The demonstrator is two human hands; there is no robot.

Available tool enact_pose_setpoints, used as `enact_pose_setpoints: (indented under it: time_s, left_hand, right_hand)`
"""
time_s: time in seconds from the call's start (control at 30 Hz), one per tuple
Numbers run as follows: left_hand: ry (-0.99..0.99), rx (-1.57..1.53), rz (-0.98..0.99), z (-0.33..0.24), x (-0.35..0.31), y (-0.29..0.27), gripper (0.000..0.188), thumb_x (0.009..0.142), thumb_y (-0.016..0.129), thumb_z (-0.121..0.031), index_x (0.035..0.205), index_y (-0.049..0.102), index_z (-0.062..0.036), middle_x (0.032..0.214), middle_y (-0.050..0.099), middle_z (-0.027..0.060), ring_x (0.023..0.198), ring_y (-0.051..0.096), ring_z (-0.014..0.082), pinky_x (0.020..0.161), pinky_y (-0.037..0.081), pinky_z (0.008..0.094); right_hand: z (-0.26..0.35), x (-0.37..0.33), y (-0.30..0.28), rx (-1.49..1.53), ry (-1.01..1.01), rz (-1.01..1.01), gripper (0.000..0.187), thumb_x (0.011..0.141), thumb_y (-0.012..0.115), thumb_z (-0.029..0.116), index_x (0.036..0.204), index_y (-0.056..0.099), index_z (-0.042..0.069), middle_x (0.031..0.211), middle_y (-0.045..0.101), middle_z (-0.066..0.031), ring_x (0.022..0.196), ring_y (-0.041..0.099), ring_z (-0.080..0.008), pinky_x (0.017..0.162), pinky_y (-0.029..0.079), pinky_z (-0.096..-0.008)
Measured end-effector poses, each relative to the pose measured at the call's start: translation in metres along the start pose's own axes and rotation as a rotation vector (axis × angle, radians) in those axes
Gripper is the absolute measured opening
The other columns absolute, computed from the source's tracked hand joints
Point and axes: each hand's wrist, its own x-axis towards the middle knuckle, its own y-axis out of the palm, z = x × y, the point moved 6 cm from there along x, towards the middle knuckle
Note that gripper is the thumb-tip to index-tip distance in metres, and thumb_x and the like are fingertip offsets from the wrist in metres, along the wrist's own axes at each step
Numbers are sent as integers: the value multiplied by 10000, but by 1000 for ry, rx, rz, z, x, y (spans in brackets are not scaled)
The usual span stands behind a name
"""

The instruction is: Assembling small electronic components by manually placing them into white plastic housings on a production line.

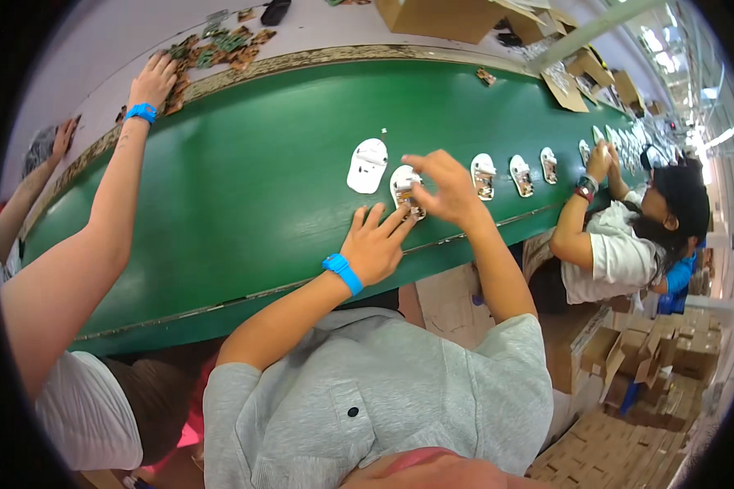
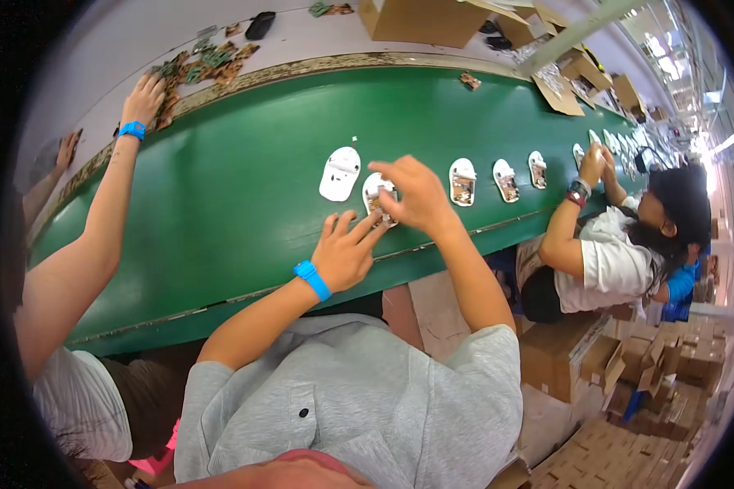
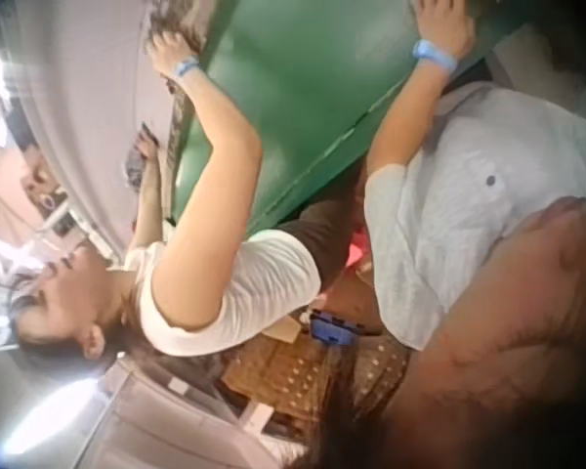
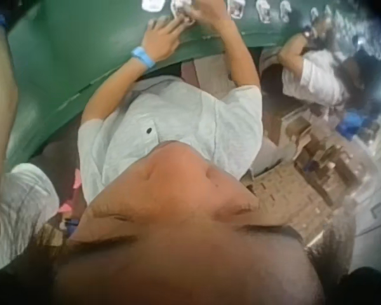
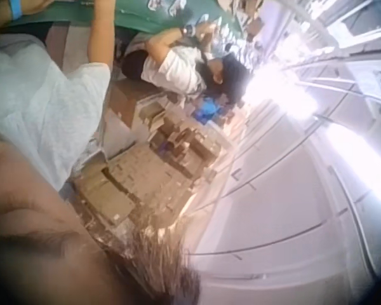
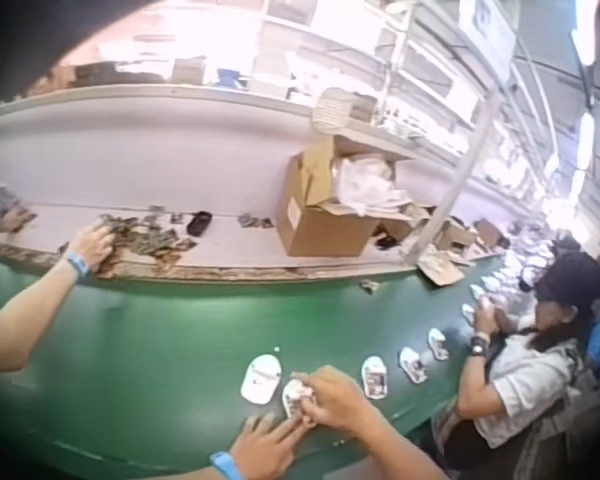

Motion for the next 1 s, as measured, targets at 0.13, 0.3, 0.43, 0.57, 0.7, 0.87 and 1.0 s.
enact_pose_setpoints:
  time_s: [0.13, 0.3, 0.43, 0.57, 0.7, 0.87, 1.0]
  left_hand:
    - [-37, 6, 81, 0, 1, -2, 598, 818, 652, -190, 1401, 562, -96, 1482, 501, 101, 1119, 484, 341, 986, 367, 473]
    - [5, -108, 106, -8, 8, -6, 560, 842, 636, -192, 1391, 553, -118, 1461, 502, 109, 1144, 463, 342, 976, 381, 458]
    - [-69, -229, 75, -8, 13, -18, 566, 832, 647, -135, 1388, 549, -85, 1427, 516, 127, 1153, 500, 336, 985, 404, 445]
    - [-139, -364, -3, -3, 21, -19, 556, 813, 656, -79, 1363, 570, -61, 1394, 535, 139, 1144, 535, 328, 979, 428, 425]
    - [-167, -437, -94, 2, 32, -37, 480, 805, 665, -50, 1282, 612, -49, 1266, 595, 127, 1031, 578, 306, 919, 467, 402]
    - [-158, -384, -78, 39, 91, -58, 408, 792, 679, -51, 1198, 653, -42, 1056, 644, 111, 919, 599, 299, 862, 490, 384]
    - [-302, -308, -99, 73, 89, -34, 418, 782, 709, -76, 1194, 645, -53, 1087, 632, 109, 973, 582, 299, 881, 482, 399]
  right_hand:
    - [-95, 22, -23, -128, 202, -153, 479, 773, 697, 142, 1251, 694, 118, 1011, 719, -73, 932, 640, -268, 836, 534, -352]
    - [-304, 23, -42, -352, 536, -201, 783, 801, 706, 326, 1472, 456, 10, 1121, 673, -271, 1034, 642, -451, 943, 514, -489]
    - [-360, 36, -31, -429, 802, -346, 830, 859, 639, 422, 1558, 338, 90, 1320, 572, -260, 1181, 555, -459, 1013, 436, -548]
    - [-361, 67, -32, -505, 904, -273, 777, 906, 542, 506, 1583, 329, 189, 1450, 479, -234, 1314, 457, -435, 1064, 356, -588]
    - [-355, 58, -23, -541, 947, -162, 718, 924, 485, 531, 1571, 359, 245, 1475, 431, -220, 1339, 399, -413, 1077, 309, -611]
    - [-357, 66, -24, -555, 937, -213, 674, 930, 464, 530, 1548, 402, 269, 1413, 438, -216, 1289, 391, -392, 1062, 300, -601]
    - [-356, 64, -25, -551, 930, -199, 668, 931, 466, 521, 1547, 406, 269, 1404, 440, -212, 1283, 391, -384, 1046, 308, -586]
